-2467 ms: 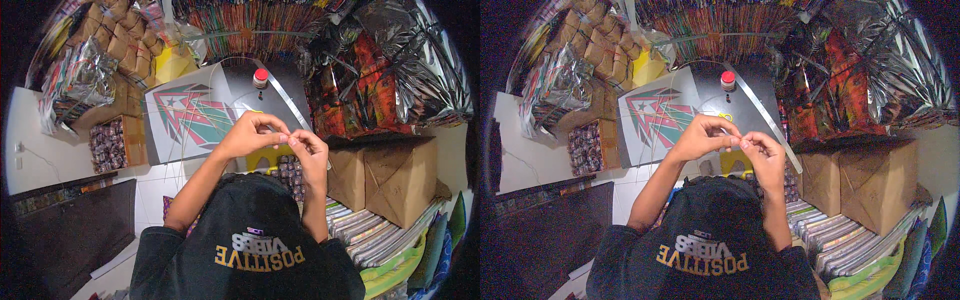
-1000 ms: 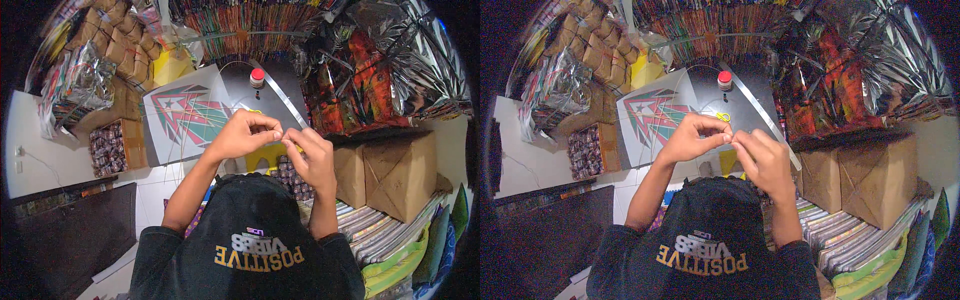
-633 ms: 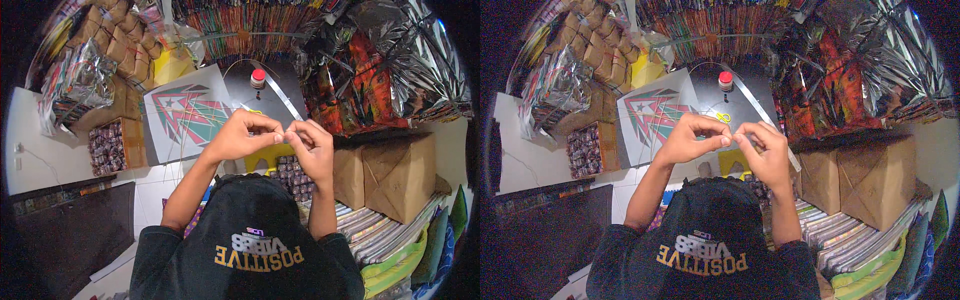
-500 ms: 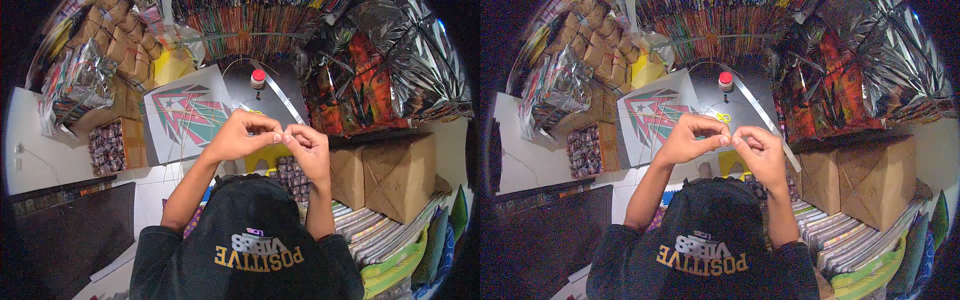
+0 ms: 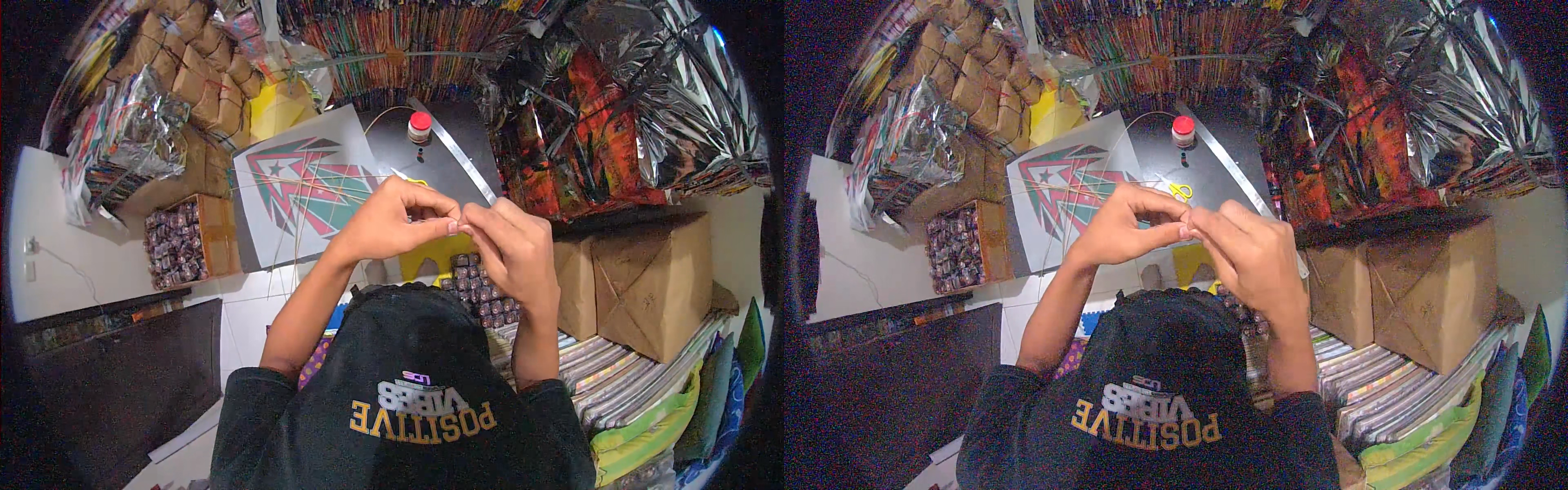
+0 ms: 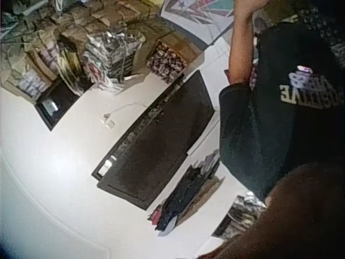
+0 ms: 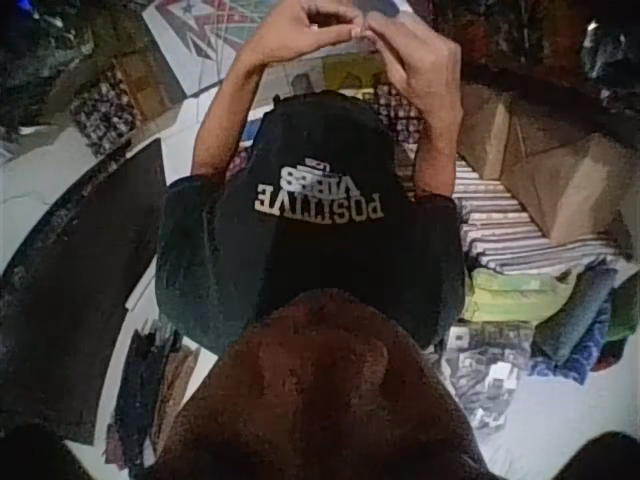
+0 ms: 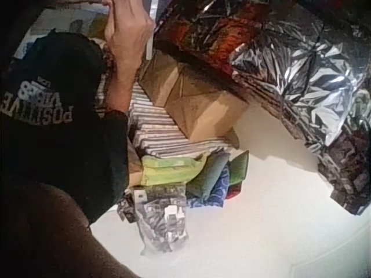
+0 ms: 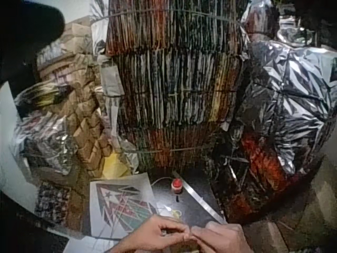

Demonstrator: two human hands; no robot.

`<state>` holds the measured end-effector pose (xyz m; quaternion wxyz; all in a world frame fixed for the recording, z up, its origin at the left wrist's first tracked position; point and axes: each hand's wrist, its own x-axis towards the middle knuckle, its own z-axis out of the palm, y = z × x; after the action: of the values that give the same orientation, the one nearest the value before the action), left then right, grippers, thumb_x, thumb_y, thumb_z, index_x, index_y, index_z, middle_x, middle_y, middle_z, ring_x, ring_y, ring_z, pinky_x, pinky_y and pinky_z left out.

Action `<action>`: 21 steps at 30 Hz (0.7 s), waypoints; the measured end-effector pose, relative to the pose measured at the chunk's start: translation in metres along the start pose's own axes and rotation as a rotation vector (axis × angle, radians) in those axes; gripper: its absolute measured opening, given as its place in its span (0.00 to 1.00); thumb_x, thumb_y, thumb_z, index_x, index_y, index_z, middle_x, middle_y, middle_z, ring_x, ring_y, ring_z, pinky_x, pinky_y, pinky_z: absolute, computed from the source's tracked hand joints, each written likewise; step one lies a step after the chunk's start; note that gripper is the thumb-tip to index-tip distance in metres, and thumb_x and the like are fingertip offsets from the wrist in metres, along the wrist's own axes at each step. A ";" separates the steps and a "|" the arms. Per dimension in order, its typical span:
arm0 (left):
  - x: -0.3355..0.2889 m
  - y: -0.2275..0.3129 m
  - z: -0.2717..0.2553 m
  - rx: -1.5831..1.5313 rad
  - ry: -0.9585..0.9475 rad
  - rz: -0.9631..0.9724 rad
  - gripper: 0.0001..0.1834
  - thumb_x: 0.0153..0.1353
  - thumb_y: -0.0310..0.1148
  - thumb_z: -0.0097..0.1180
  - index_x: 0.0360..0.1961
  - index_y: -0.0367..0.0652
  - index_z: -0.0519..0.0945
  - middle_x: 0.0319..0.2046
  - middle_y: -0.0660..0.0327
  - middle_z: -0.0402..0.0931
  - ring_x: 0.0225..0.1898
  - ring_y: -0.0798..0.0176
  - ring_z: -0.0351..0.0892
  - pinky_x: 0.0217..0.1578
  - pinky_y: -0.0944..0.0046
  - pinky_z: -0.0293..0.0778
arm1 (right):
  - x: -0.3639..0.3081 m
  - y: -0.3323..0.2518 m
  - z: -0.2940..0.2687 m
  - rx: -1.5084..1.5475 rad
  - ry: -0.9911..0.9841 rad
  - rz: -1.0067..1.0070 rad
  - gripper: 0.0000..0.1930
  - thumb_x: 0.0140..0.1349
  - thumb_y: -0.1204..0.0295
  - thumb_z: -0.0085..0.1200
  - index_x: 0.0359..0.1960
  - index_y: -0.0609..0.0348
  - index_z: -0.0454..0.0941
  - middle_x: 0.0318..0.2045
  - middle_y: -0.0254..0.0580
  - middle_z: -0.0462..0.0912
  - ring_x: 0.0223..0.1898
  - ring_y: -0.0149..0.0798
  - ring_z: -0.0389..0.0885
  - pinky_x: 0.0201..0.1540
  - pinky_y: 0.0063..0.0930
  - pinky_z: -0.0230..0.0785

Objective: The person constructs a kite frame using thin wooden sticks and string. They measure and cut the sticks, then tie them together at intersections to form a cross shape. The person uses a small container of beads and a pair of scissors during the process.

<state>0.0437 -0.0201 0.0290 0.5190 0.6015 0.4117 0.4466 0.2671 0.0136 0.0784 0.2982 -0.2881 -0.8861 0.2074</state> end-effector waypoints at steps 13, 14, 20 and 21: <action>-0.001 0.006 -0.005 -0.214 0.028 -0.051 0.07 0.62 0.28 0.71 0.37 0.36 0.89 0.30 0.63 0.85 0.28 0.75 0.79 0.27 0.72 0.75 | -0.011 0.007 0.030 0.760 0.095 0.522 0.04 0.65 0.76 0.65 0.38 0.64 0.84 0.29 0.26 0.76 0.28 0.16 0.63 0.27 0.17 0.52; -0.001 0.004 -0.005 -0.222 0.033 -0.050 0.07 0.62 0.28 0.71 0.38 0.36 0.89 0.30 0.63 0.85 0.28 0.75 0.79 0.27 0.72 0.75 | -0.012 0.006 0.029 0.793 0.067 0.561 0.04 0.65 0.76 0.65 0.38 0.64 0.84 0.29 0.26 0.75 0.28 0.15 0.63 0.27 0.17 0.52; 0.004 -0.001 -0.004 -0.311 0.047 -0.041 0.08 0.61 0.28 0.71 0.40 0.37 0.88 0.32 0.64 0.85 0.28 0.76 0.79 0.26 0.73 0.74 | -0.019 0.011 0.039 0.672 0.123 0.416 0.04 0.64 0.77 0.65 0.37 0.64 0.85 0.28 0.26 0.74 0.27 0.16 0.64 0.28 0.15 0.55; 0.005 0.001 -0.004 -0.283 0.044 -0.057 0.08 0.61 0.28 0.71 0.40 0.37 0.88 0.32 0.64 0.86 0.28 0.76 0.79 0.26 0.73 0.74 | -0.020 0.011 0.040 0.676 0.137 0.419 0.04 0.65 0.76 0.65 0.38 0.64 0.85 0.29 0.26 0.75 0.27 0.16 0.65 0.28 0.15 0.56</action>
<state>0.0410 -0.0144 0.0307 0.6020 0.5004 0.3726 0.4984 0.2586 0.0015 0.0354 0.3857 -0.3617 -0.6680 0.5236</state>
